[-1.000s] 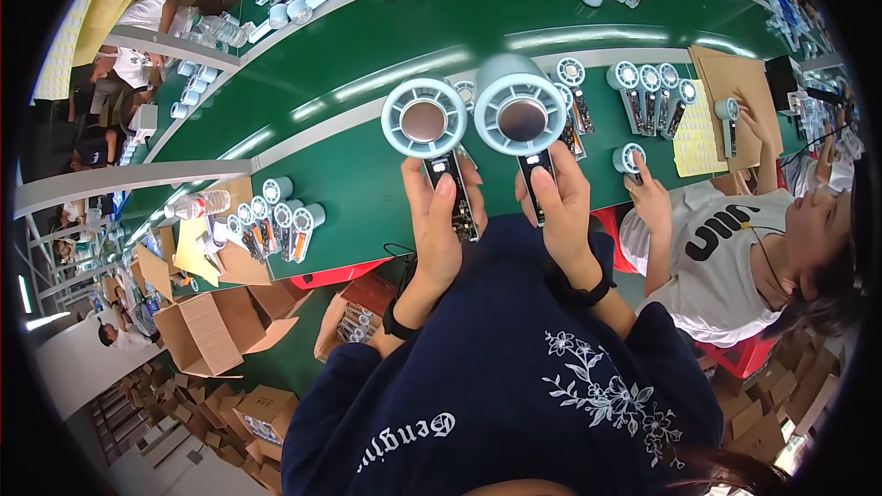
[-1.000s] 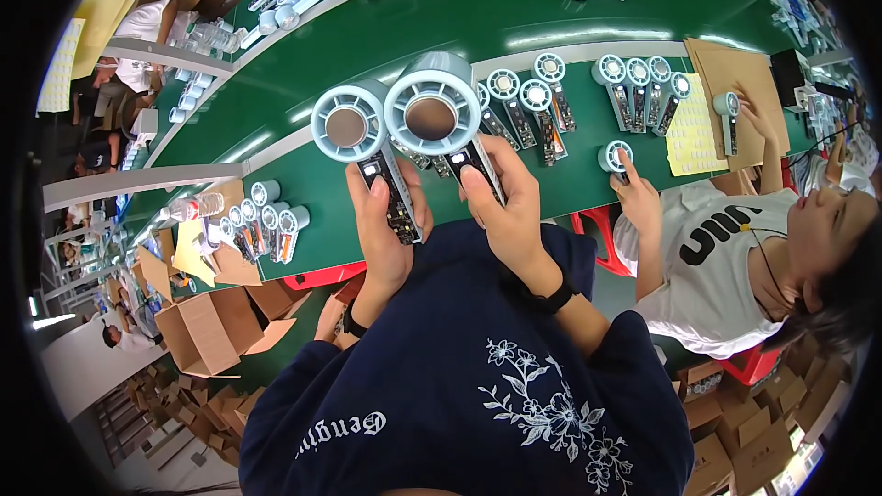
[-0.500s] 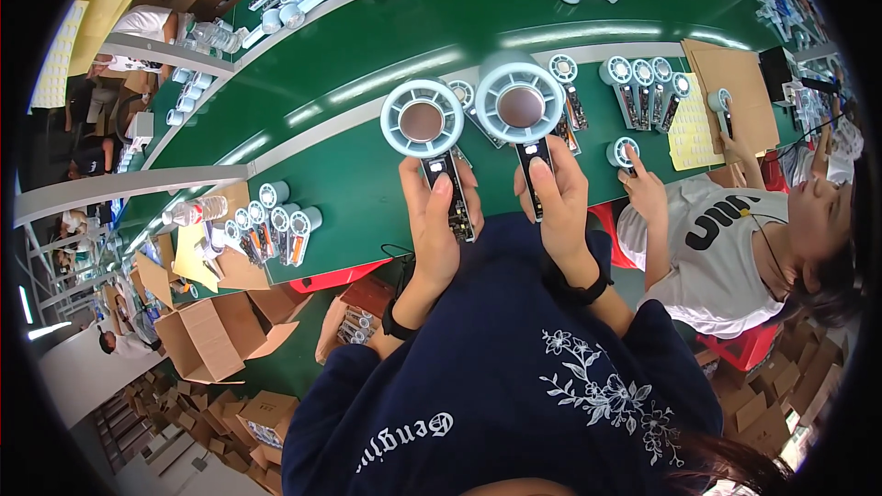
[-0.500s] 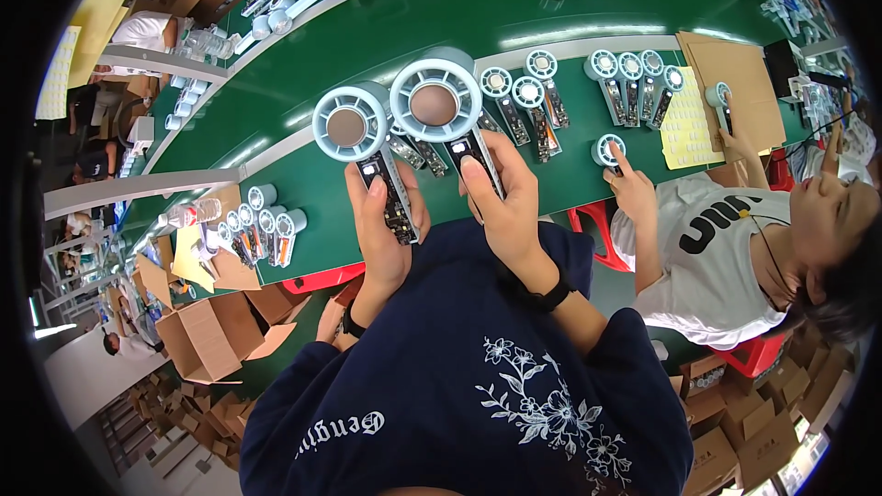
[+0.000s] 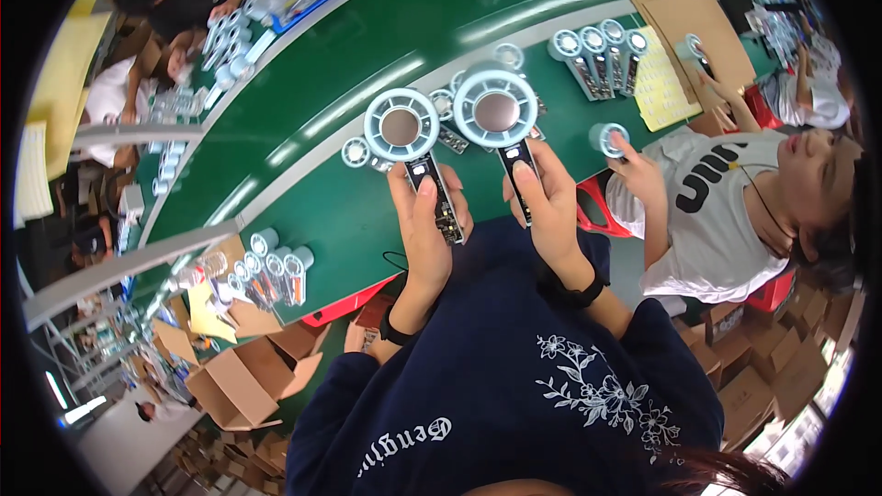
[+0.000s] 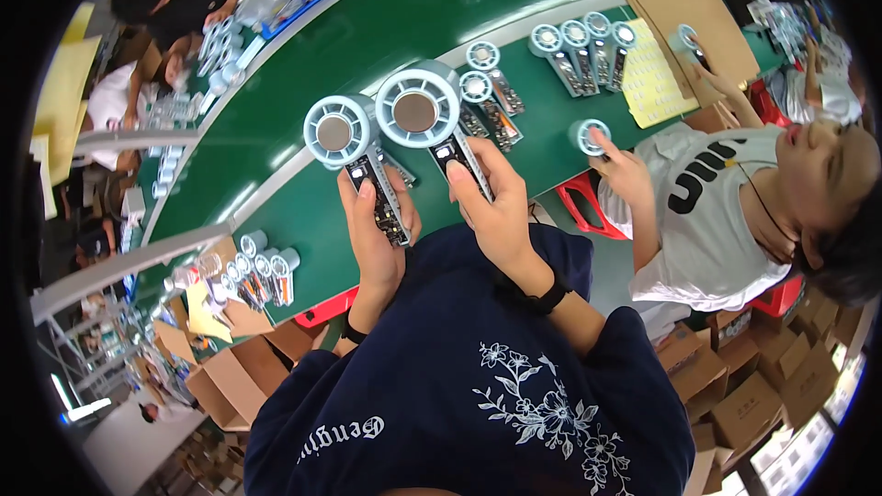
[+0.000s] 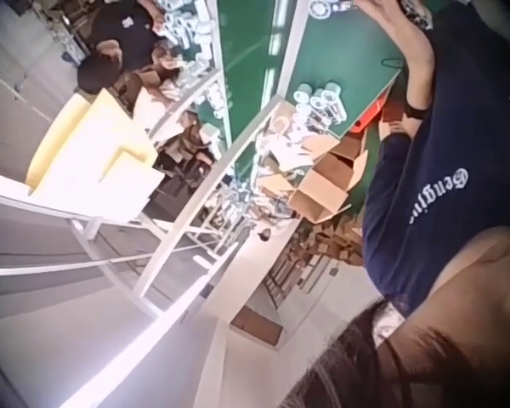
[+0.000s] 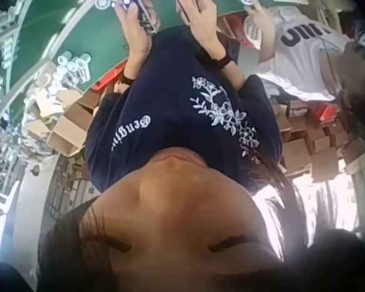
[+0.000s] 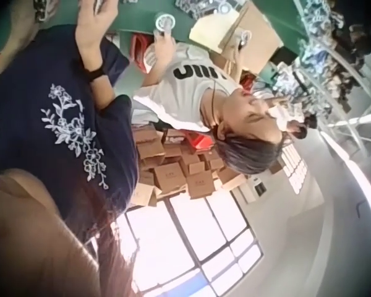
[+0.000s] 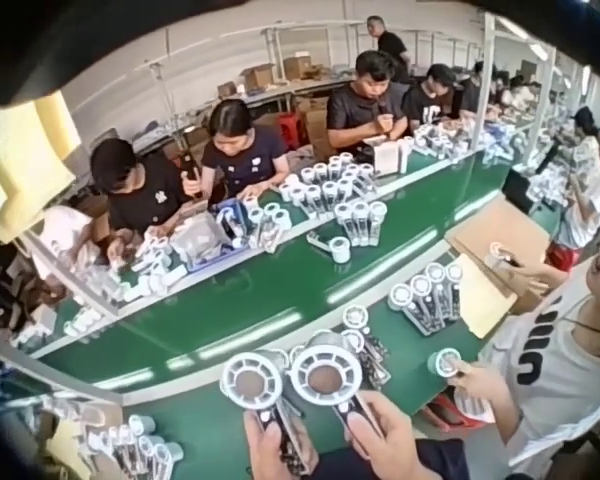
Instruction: The person picks up handheld fans from a table to check their digital displays and then reaches into a cardboard box to retrieve more fans. After placing the new fans on the table, the person continues testing the displays on the handles.
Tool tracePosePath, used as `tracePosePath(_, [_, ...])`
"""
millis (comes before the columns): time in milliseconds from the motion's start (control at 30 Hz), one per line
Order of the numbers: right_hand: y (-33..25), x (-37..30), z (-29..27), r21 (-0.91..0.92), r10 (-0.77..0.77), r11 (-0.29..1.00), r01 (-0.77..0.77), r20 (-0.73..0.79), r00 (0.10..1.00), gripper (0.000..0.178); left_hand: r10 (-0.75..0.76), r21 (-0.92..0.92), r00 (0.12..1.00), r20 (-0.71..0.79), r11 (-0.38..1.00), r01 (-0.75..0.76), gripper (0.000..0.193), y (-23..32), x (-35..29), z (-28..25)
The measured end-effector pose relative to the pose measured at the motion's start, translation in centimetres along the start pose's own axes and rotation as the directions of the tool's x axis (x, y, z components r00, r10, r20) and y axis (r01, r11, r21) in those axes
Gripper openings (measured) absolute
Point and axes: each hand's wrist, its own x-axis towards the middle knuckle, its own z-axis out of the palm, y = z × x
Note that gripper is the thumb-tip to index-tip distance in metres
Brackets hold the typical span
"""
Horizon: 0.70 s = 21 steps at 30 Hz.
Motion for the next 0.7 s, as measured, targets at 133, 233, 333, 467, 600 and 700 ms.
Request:
tracePosePath(133, [-0.4,0.5,-2.2,0.029,0.048,0.999,-0.045,-0.087,0.995,0.029,-0.075,0.033,0.996,0.049,0.997,0.074,0.033,-1.6,1.9,1.9])
tracePosePath(233, [0.0,1.3,-4.2,0.069,0.087,0.994,-0.079,-0.135,0.987,0.028,-0.142,0.057,0.988,0.061,0.989,0.139,0.031,-3.5,3.5,3.3])
tracePosePath(333, [0.7,2.6,-6.4,0.109,0.114,0.989,-0.096,-0.172,0.979,0.028,-0.247,0.083,0.968,0.038,0.966,0.243,0.03,-5.7,5.3,4.7])
tracePosePath(467, [2.1,5.8,-10.5,0.145,0.274,0.958,-0.249,-0.188,0.943,0.03,-0.39,0.095,0.921,0.002,0.916,0.389,0.028,-9.6,8.7,6.1])
tracePosePath(600, [4.0,8.9,-17.1,-0.064,0.465,0.872,-0.486,-0.209,0.86,0.034,-0.505,0.028,0.862,-0.054,0.862,0.507,0.027,-16.3,11.8,6.3])
tracePosePath(700, [5.1,11.2,-20.3,-0.211,0.533,0.793,-0.571,-0.212,0.819,0.036,-0.487,0.018,0.864,-0.127,0.87,0.493,0.027,-20.6,13.4,6.9])
